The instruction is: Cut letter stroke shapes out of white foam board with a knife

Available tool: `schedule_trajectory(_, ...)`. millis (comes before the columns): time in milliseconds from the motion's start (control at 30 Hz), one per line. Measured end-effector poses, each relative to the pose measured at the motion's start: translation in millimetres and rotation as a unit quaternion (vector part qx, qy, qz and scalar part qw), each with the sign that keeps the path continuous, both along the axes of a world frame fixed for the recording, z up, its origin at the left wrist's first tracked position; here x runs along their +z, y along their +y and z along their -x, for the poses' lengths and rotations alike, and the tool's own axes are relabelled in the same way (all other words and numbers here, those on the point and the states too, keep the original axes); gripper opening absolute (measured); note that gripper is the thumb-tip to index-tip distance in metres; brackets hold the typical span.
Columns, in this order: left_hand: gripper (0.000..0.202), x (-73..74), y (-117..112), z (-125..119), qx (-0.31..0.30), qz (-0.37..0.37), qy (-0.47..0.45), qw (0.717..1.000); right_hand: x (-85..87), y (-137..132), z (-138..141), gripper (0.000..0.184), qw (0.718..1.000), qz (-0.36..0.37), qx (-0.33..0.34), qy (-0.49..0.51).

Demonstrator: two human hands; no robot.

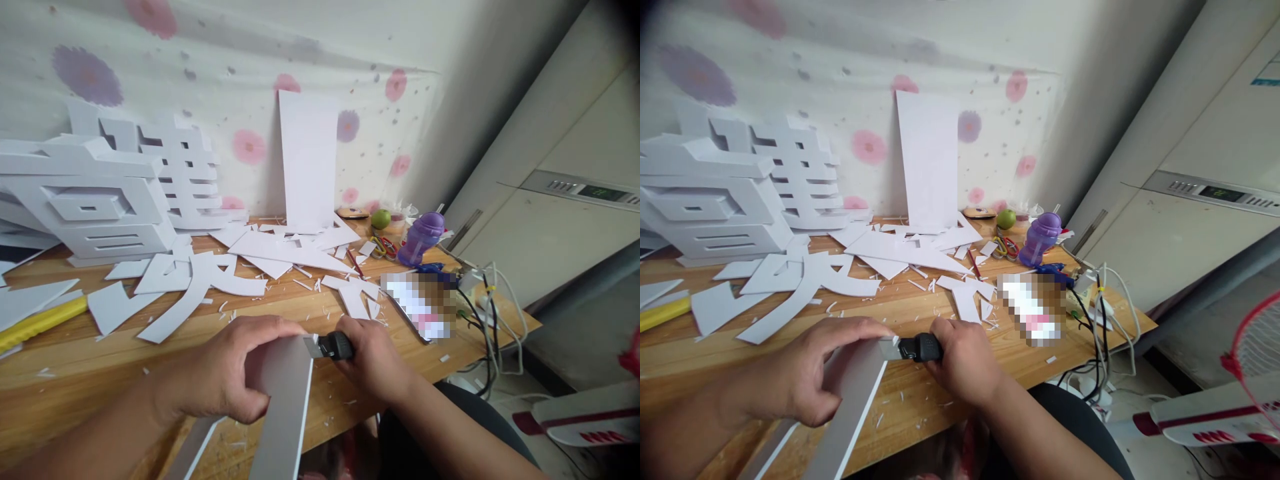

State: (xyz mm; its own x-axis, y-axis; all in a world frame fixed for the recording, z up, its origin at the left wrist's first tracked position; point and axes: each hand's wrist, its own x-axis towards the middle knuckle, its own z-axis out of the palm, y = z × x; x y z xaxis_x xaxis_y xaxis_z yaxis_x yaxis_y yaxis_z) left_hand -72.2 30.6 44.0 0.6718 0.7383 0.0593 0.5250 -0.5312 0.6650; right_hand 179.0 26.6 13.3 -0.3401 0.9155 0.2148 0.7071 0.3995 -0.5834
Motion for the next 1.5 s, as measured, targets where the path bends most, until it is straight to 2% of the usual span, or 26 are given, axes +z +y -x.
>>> schedule_trajectory(133,0.065,6.1,-2,0,-0.031,0.004,0.009,0.999,-0.2,10,-9,0.014,0.997,0.037,-0.046,0.057)
schedule_trajectory(233,0.068,9.2,-2,-2,-0.010,-0.013,0.048,0.999,3.3,12,-10,0.023,0.985,0.085,-0.055,0.139)
schedule_trajectory(400,0.071,4.7,0,-6,0.025,-0.070,0.094,0.993,7.5,-1,10,0.042,0.941,0.215,0.018,0.259)
schedule_trajectory(467,0.067,1.5,-1,-7,0.020,-0.096,0.115,0.989,6.1,-6,19,0.040,0.910,0.260,0.030,0.322)
schedule_trajectory(567,0.067,-2.6,1,-5,-0.007,-0.175,0.130,0.976,2.1,-6,28,0.029,0.849,0.323,0.005,0.418)
schedule_trajectory(633,0.068,-3.8,4,-1,0.003,-0.269,0.124,0.955,-0.2,-3,29,0.025,0.831,0.330,-0.027,0.446)
schedule_trajectory(733,0.060,-1.9,9,5,0.069,-0.395,0.087,0.912,-2.5,3,28,0.024,0.818,0.299,-0.084,0.485)
schedule_trajectory(833,0.041,0.2,9,5,0.161,-0.442,-0.013,0.882,-4.1,7,26,0.027,0.796,0.263,-0.131,0.529)
schedule_trajectory(900,0.031,-1.9,6,2,0.191,-0.434,-0.052,0.879,-5.0,8,26,0.030,0.782,0.246,-0.147,0.554)
schedule_trajectory(933,0.028,-4.1,4,-1,0.189,-0.419,-0.048,0.887,-5.2,8,27,0.032,0.774,0.240,-0.151,0.566)
schedule_trajectory(1067,0.044,-15.3,0,-13,0.175,-0.322,0.041,0.930,-5.5,3,34,0.040,0.752,0.230,-0.145,0.601)
schedule_trajectory(1200,0.051,-19.2,-1,-20,0.178,-0.254,0.087,0.947,-6.0,-4,43,0.042,0.739,0.242,-0.132,0.615)
schedule_trajectory(1367,0.046,-16.6,-2,-20,0.175,-0.262,0.093,0.944,-6.0,-8,49,0.040,0.737,0.248,-0.091,0.622)
schedule_trajectory(1433,0.046,-15.2,-2,-19,0.173,-0.280,0.081,0.941,-5.5,-9,48,0.039,0.746,0.244,-0.070,0.616)
schedule_trajectory(1500,0.047,-13.7,-3,-18,0.174,-0.307,0.058,0.934,-5.1,-10,44,0.036,0.768,0.231,-0.044,0.596)
